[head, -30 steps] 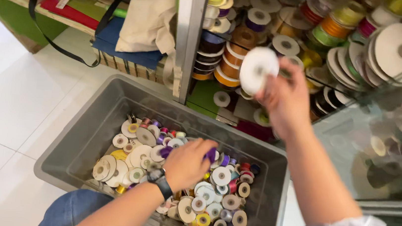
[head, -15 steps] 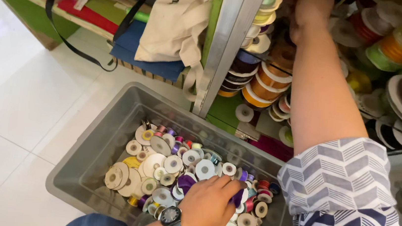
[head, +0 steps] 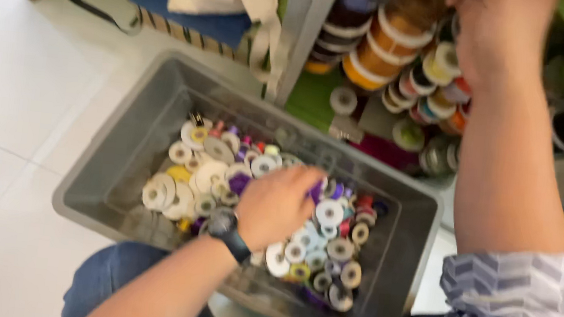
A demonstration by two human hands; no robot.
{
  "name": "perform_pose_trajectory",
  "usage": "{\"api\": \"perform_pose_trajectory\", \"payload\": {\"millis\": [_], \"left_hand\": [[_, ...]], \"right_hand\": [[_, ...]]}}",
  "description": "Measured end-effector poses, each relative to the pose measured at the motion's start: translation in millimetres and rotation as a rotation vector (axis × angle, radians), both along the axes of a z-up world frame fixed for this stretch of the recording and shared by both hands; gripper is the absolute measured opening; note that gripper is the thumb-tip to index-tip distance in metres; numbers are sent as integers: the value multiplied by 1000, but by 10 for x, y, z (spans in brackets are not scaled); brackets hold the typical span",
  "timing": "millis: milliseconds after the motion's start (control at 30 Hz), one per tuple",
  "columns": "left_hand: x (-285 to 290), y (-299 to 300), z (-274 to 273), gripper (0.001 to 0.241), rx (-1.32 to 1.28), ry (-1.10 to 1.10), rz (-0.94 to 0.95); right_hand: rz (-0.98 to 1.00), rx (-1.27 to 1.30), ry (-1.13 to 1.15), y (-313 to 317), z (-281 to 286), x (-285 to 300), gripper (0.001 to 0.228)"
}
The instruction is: The person sits on the floor and organizes spools of ribbon from a plastic bin. They pick up spools, wipe them with a purple cloth, and place them into a glass display cabinet. The person handles various colored ribbons, including white, purple, and gold, one at a time.
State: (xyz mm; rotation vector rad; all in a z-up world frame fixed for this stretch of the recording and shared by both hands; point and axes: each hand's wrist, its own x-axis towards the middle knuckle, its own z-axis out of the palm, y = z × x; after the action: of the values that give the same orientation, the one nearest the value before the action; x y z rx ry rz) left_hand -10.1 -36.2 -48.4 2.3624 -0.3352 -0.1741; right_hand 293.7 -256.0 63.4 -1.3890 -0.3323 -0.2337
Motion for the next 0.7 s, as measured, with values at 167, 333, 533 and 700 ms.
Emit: {"api": "perform_pose_trajectory", "payload": {"millis": [167, 333, 533, 700], "left_hand": [[218, 210, 91, 33, 62, 7, 196], [378, 275, -508, 39, 137, -69, 256], [416, 175, -693, 37, 258, -36, 235], [350, 138, -552, 36, 226, -34, 228]], "right_hand": [[326, -61, 134, -505, -348, -1578, 67], [176, -219, 504, -558, -1949, -2147, 38], [160, -632, 841, -216, -3078, -2470, 47], [15, -1042, 919, -238, -3702, -2496, 60]]}}
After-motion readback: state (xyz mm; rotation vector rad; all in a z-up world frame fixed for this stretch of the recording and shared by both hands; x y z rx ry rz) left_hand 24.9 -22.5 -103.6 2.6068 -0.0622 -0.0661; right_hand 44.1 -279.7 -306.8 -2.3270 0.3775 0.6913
